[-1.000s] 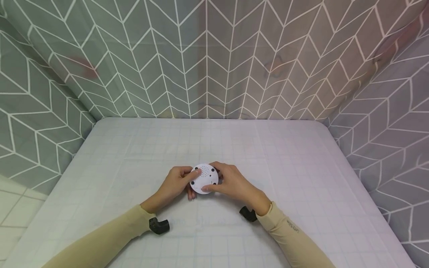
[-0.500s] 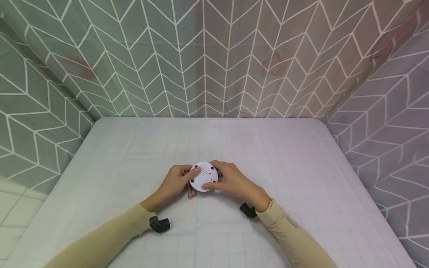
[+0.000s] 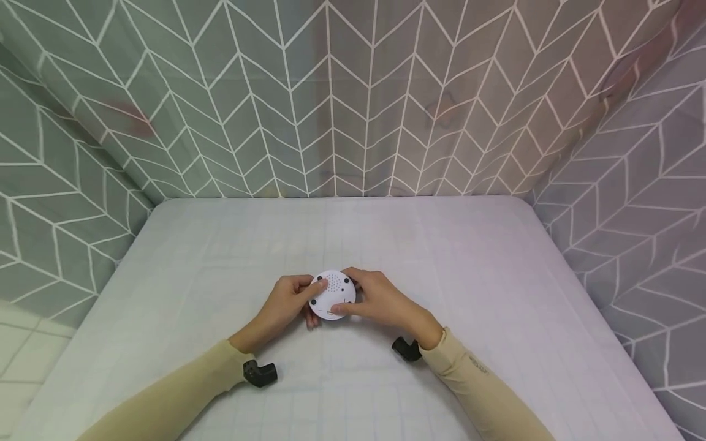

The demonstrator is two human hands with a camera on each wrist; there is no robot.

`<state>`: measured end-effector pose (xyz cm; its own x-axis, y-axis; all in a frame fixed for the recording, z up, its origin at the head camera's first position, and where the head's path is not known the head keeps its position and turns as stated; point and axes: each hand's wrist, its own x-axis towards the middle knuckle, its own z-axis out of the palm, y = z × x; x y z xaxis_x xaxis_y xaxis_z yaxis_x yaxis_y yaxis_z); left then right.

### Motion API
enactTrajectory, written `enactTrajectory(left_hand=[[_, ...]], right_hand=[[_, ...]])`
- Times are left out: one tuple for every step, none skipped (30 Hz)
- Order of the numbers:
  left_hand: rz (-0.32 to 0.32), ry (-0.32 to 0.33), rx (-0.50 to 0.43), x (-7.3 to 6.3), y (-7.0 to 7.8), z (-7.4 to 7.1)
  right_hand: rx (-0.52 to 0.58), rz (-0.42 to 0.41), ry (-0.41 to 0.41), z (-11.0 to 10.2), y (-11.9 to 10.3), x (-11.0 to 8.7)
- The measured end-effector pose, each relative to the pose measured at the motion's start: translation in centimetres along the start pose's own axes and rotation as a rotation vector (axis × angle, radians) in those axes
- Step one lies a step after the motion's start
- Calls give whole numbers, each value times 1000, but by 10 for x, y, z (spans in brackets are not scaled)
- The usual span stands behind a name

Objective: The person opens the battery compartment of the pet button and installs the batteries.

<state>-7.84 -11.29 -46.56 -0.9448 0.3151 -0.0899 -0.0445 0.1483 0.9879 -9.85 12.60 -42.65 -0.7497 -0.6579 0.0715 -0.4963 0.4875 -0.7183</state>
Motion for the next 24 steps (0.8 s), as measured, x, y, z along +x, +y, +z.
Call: enactTrajectory(left_hand=[[-1,-3,-3,0,-1,1],[-1,-6,-8,-1,-2,1],[2,-7,-12,-1,-3,2],[6,-6,-16,0,-3,2],[12,-4,-23,0,-3,3],[17,1,-29,1,-3,3],[24,7,-36,2,-3,4],[28,14,-44,2,-2,4],[32,20,-56,2,-2,4],[34,27,-72,3,-1,4],[35,30,-92,3,0,4],[36,35,-109,3,0,4],[38,37,-125,3,0,3],[40,38,-142,3,1,3],[43,40,-157,3,1,2],[46,45,-166,3,1,1],[48,49,-175,3,1,1],[51,53,-179,3,0,0],[52,58,-184,2,0,-1],[53,64,-192,2,-1,-2],[54,70,-201,1,-1,-2],[57,77,-210,1,-2,-3],[62,84,-223,0,-2,-4],[67,89,-238,0,-3,-4]], right_hand=[[11,-2,-1,0,1,-1],[25,-2,-1,0,2,-2],[38,0,1,0,2,-2],[52,0,4,-1,3,-2],[81,4,4,-1,4,-2],[110,14,3,-2,4,-2],[141,24,0,-3,5,-2],[170,34,-5,-4,5,-1],[196,42,-12,-5,5,-1],[225,52,-20,-6,5,-1],[256,65,-31,-6,5,-1],[273,75,-40,-6,5,0],[284,80,-47,-7,5,0],[296,86,-51,-6,4,0],[304,90,-52,-6,4,0],[312,93,-50,-6,4,1],[315,93,-44,-5,3,1],[322,92,-37,-5,3,1],[328,88,-31,-5,3,2],[342,86,-27,-4,2,2],[359,86,-23,-3,2,2],[378,87,-21,-3,2,3],[391,88,-19,-3,1,3],[395,85,-16,-3,1,3]])
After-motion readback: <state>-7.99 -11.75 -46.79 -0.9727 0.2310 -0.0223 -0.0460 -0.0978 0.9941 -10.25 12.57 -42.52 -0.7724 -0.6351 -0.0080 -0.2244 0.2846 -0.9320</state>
